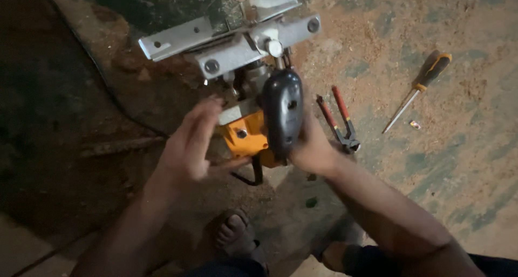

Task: The person repairs a yellow electric planer by hand, manipulating an orange plastic component and wires, then uses a hammer to tap the housing and a screwdriver to tighten screws. The planer is reassembled and placed on the floor.

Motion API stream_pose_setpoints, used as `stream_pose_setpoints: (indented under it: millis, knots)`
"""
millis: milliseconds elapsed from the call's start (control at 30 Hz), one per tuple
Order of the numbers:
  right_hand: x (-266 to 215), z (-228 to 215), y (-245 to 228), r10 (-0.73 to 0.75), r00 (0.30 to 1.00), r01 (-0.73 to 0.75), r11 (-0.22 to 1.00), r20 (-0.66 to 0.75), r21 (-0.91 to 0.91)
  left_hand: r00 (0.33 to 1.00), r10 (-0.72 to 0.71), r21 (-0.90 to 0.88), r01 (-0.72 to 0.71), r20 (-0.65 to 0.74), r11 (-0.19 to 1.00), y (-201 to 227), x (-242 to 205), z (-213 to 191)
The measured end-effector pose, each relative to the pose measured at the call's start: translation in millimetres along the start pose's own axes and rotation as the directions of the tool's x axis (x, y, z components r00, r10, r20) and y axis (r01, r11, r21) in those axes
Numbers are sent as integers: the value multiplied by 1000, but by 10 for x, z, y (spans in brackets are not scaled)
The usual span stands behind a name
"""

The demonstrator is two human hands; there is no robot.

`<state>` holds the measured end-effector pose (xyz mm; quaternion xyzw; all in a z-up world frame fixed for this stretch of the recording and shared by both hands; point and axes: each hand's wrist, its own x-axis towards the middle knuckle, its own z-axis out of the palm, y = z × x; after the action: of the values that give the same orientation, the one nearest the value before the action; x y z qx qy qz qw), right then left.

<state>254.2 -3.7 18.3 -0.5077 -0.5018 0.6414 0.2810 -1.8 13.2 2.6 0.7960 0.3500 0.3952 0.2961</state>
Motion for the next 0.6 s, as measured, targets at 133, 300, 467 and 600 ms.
stream_pose_setpoints:
  millis: [133,300,467,600]
  knots:
    - [-82,4,-118,-224,968,245,939,110,-242,979,-192,-42,195,68,980,-60,-111,-113]
    - [-47,122,-110,-108,994,107,960,8,-259,987,-146,-98,152,64,984,-135,-154,-112]
    - [-70,88,12,-252,967,241,874,31,-421,994,-87,-146,95,60,985,-218,-160,20]
    - [-78,100,49,-238,971,208,868,-11,-451,1000,0,-135,3,26,991,-244,-129,54]
